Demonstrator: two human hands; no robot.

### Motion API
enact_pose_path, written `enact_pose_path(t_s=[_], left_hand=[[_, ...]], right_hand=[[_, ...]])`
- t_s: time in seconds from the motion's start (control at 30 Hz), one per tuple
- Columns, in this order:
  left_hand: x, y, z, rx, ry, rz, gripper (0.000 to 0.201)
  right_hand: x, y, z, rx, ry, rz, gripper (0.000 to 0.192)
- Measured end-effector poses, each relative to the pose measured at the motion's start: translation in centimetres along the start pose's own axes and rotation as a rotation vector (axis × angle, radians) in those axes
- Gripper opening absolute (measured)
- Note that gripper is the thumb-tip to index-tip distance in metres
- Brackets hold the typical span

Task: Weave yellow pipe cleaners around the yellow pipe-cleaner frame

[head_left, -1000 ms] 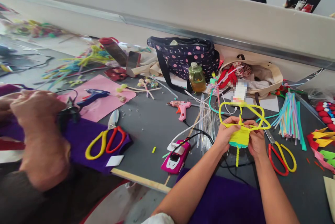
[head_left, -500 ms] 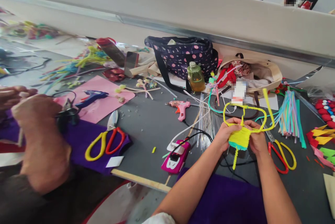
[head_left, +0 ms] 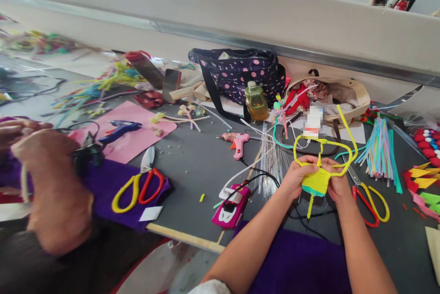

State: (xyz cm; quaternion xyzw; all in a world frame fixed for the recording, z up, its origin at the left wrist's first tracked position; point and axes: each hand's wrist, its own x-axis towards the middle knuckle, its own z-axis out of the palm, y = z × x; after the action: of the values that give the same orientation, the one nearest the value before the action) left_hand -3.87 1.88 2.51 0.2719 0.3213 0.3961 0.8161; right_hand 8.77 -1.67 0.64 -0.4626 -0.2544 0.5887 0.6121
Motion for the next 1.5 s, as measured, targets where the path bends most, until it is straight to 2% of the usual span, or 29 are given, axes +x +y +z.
enact_pose_path(t_s=[0.1,0.27,0.37,0.5,0.67,1.03,1.27,1.5], left_hand=[[0.06,-0.05,-0.03,0.009,0.005,0.028,0.028],[-0.03,0.06,0.12,0.006,0.006,0.058,0.027],[-0.21,0.23,0.22,-0.010,-0.027,0.042,0.028],[-0.26,0.37,-0.02,0.005,-0.123,0.013,0.030],[-0.04,0.27,-0.38,0.027,-0.159,0.002,0.027],[0.19,0.25,-0.24,0.091,-0.094,0.048,0.019],[0.34,0.16,-0.14,0.128,-0.011,0.043,0.019],[0.33,0.22,-0.06,0.159,0.019,0.036,0.018]], right_hand=[[0.02,0.04,0.24,0.020,0.005,0.020,0.020],[0.12,0.13,0.66,-0.019,0.108,-0.120,0.023],[0.16,0.17,0.53,-0.064,0.108,-0.153,0.026],[0.17,0.11,0.15,-0.054,0.032,-0.050,0.032],[0.17,-0.03,0.02,0.032,-0.042,0.059,0.033],[0.16,-0.13,0.09,0.011,-0.023,0.061,0.034],[0.17,0.28,0.59,-0.011,0.058,-0.045,0.032],[0.09,0.52,0.81,0.000,0.109,-0.134,0.026]])
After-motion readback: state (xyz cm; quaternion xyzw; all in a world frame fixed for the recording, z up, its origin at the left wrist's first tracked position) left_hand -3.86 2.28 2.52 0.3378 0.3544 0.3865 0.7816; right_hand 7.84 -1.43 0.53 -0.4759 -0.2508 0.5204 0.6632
